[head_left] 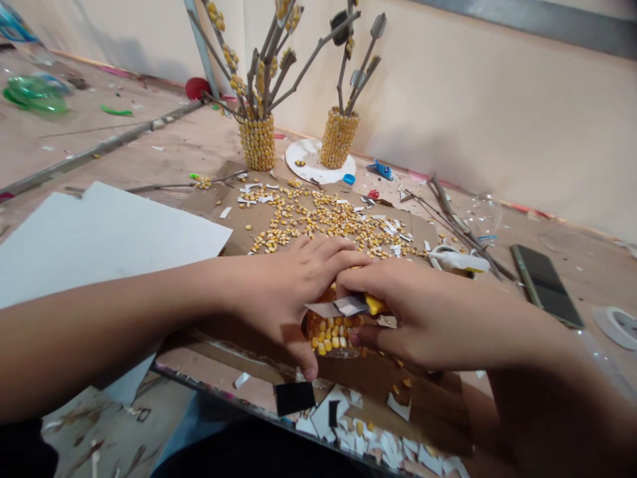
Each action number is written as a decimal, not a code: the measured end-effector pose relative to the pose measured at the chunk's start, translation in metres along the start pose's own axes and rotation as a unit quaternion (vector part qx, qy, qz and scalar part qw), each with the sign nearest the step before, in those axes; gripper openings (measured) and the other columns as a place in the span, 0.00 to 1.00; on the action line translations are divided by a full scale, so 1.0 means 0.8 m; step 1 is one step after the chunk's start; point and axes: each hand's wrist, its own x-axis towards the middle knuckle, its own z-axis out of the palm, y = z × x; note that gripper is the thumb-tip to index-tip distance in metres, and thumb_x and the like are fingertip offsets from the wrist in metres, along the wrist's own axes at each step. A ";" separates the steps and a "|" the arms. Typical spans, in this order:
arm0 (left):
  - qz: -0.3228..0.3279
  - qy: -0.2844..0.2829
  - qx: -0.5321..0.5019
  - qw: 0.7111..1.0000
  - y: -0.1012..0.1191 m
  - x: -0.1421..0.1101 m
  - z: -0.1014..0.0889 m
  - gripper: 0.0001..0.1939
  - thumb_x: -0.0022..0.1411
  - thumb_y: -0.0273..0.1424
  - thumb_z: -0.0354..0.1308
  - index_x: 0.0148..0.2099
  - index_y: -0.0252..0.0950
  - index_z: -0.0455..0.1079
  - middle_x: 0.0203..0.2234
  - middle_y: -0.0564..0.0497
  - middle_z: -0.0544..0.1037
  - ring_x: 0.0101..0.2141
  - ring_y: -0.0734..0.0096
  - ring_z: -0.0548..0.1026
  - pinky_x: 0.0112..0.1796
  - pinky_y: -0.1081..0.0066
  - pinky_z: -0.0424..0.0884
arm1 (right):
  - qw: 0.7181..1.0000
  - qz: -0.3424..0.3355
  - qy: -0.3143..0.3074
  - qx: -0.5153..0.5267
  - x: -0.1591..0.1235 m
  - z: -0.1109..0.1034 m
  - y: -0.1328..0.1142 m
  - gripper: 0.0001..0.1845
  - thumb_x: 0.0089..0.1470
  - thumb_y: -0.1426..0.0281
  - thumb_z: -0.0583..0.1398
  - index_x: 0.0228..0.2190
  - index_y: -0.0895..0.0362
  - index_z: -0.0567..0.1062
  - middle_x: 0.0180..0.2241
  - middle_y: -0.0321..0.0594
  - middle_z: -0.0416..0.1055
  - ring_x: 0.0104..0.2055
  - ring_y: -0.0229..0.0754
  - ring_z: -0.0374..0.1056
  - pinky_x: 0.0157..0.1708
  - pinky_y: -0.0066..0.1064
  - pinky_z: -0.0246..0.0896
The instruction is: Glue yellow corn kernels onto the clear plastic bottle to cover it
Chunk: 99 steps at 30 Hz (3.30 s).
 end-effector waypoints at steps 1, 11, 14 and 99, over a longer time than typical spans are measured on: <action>-0.004 -0.004 -0.003 1.000 0.001 0.000 -0.001 0.67 0.40 0.62 0.74 0.74 0.37 0.53 0.69 0.29 0.62 0.69 0.27 0.57 0.68 0.33 0.52 | 1.000 0.000 0.001 -0.003 0.000 0.000 -0.001 0.07 0.54 0.76 0.63 0.36 0.55 0.76 0.44 0.40 0.78 0.43 0.45 0.72 0.41 0.33 0.64; -0.021 -0.013 -0.015 1.000 0.009 0.002 -0.007 0.69 0.40 0.60 0.76 0.75 0.37 0.52 0.69 0.29 0.63 0.69 0.25 0.58 0.67 0.32 0.55 | 1.000 -0.001 0.009 -0.006 -0.003 0.001 -0.008 0.09 0.55 0.77 0.62 0.38 0.55 0.78 0.46 0.41 0.80 0.42 0.44 0.73 0.40 0.31 0.63; -0.020 -0.013 -0.016 1.000 0.009 0.002 -0.007 0.69 0.40 0.61 0.76 0.75 0.37 0.52 0.69 0.29 0.63 0.69 0.23 0.57 0.66 0.31 0.55 | 1.000 0.001 0.008 -0.004 -0.003 0.001 -0.009 0.08 0.55 0.78 0.63 0.37 0.55 0.78 0.45 0.41 0.80 0.42 0.44 0.73 0.39 0.31 0.63; -0.279 0.362 -0.200 0.867 -0.023 0.021 -0.010 0.06 0.62 0.32 0.60 0.39 0.36 0.75 0.32 0.51 0.80 0.33 0.68 0.76 0.37 0.67 0.72 | 0.892 0.302 0.233 -0.242 0.062 0.011 0.120 0.09 0.55 0.63 0.63 0.31 0.52 0.83 0.32 0.45 0.81 0.33 0.46 0.72 0.27 0.33 0.49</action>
